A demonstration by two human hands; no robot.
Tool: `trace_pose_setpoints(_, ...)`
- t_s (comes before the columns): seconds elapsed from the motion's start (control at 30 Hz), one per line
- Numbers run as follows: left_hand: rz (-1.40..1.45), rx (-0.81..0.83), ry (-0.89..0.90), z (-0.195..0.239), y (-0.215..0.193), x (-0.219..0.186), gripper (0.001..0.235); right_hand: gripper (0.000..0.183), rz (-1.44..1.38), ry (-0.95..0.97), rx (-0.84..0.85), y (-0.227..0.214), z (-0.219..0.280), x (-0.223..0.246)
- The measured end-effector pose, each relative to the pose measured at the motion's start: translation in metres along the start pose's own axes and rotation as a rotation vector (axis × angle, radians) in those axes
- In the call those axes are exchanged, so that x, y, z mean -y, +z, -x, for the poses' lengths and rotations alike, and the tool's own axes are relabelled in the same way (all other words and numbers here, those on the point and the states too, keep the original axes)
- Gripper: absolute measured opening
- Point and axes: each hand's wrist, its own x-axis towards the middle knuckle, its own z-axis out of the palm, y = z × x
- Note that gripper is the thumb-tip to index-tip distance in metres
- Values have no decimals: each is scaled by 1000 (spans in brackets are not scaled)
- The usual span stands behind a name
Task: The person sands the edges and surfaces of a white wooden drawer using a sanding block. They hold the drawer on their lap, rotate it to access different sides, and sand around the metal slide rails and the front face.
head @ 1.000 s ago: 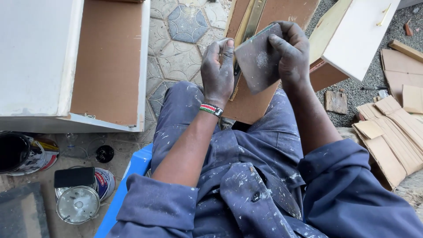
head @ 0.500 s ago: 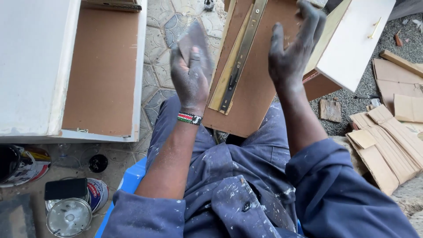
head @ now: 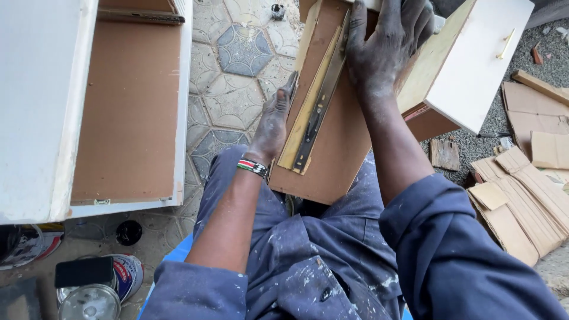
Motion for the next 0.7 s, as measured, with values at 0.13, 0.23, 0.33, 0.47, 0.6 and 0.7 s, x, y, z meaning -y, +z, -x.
trace_pose_setpoints(0.13,-363,111,244,-13,-25,98,90,39,-33,29,28,-6,-2,7)
trace_pose_setpoints(0.23,-463,83,332,-12,-8,48,86,43,-25,32,47,-3,-1,3)
trace_pose_setpoints(0.33,-271,-34,-44,-9,7,-14,114,43,-13,17,43,0,2,-1)
trace_pose_setpoints(0.47,-768,-328,-26,-12,15,-11,124,39,-14,4,3,9,3,-4)
trace_pose_setpoints(0.6,-889,-522,31,-11,20,-4,137,40,-37,-2,4,0,0,3)
trace_pose_setpoints(0.7,-883,-598,86,-10,20,-2,142,34,-57,-24,6,-6,-1,5)
